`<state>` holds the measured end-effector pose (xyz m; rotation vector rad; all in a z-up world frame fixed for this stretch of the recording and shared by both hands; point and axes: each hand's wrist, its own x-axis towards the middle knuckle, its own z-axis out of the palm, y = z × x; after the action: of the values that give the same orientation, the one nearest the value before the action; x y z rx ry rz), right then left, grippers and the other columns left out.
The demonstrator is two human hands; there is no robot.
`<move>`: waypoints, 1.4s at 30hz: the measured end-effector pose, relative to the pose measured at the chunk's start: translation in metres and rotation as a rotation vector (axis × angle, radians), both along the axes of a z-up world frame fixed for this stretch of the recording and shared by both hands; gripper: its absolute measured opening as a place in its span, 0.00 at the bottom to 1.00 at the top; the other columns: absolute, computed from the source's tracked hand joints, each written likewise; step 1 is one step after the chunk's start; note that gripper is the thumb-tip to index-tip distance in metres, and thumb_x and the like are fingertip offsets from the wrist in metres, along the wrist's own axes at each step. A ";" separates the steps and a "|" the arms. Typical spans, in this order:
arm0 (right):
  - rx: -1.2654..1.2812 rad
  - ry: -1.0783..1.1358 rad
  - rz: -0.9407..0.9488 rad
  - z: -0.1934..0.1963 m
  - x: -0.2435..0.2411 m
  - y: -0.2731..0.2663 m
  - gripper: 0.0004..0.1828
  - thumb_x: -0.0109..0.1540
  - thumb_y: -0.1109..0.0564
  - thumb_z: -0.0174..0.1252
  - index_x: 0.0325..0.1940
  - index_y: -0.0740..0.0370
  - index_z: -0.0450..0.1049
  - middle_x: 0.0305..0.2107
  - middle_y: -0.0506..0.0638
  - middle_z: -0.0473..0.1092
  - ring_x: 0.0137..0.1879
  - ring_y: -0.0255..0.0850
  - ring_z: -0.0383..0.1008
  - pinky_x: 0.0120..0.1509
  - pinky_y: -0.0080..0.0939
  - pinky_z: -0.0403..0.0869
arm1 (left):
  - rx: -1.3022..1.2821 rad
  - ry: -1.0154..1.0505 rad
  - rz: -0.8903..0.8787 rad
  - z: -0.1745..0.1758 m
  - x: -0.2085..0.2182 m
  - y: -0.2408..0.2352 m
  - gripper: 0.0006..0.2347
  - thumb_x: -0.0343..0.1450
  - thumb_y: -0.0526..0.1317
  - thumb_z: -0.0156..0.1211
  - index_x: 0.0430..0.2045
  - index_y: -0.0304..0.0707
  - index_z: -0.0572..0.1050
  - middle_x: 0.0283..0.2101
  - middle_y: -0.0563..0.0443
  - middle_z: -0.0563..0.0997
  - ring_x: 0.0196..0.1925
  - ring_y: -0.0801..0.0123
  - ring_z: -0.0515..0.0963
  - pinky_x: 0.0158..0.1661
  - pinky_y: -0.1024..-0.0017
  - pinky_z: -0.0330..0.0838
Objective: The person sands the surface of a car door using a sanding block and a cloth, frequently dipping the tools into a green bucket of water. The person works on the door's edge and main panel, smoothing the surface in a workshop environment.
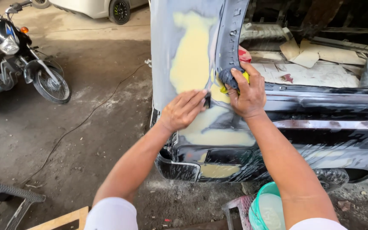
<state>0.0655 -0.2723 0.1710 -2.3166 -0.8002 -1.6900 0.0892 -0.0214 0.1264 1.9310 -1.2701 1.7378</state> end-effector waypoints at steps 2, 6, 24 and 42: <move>-0.009 0.020 0.006 -0.003 -0.003 0.001 0.28 0.64 0.56 0.69 0.66 0.55 0.69 0.62 0.61 0.65 0.60 0.60 0.70 0.62 0.55 0.69 | 0.067 -0.064 -0.085 0.017 0.026 -0.001 0.09 0.71 0.37 0.69 0.42 0.32 0.80 0.58 0.43 0.79 0.61 0.53 0.79 0.62 0.57 0.72; 0.003 0.009 0.001 0.001 -0.002 0.001 0.28 0.64 0.56 0.69 0.66 0.55 0.69 0.62 0.61 0.65 0.61 0.60 0.70 0.62 0.55 0.69 | -0.099 -0.034 -0.022 0.131 0.028 -0.003 0.12 0.75 0.37 0.68 0.48 0.29 0.79 0.62 0.43 0.75 0.64 0.51 0.74 0.62 0.56 0.70; -0.005 0.010 0.027 -0.004 0.001 -0.002 0.26 0.65 0.56 0.69 0.66 0.55 0.69 0.62 0.61 0.66 0.60 0.59 0.71 0.62 0.55 0.70 | -0.160 -0.018 0.042 0.094 0.009 -0.020 0.14 0.75 0.39 0.67 0.50 0.27 0.77 0.65 0.44 0.72 0.65 0.54 0.74 0.61 0.59 0.72; 0.066 0.000 0.107 -0.006 0.002 -0.005 0.26 0.66 0.58 0.67 0.67 0.59 0.67 0.61 0.60 0.67 0.63 0.60 0.70 0.67 0.57 0.69 | -0.004 -0.013 0.025 0.021 0.004 -0.012 0.08 0.73 0.37 0.67 0.43 0.36 0.80 0.62 0.43 0.76 0.61 0.56 0.77 0.60 0.59 0.72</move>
<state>0.0677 -0.2774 0.1647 -2.1899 -0.8398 -1.6456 0.0933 -0.0337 0.1472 1.9452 -1.2510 1.7661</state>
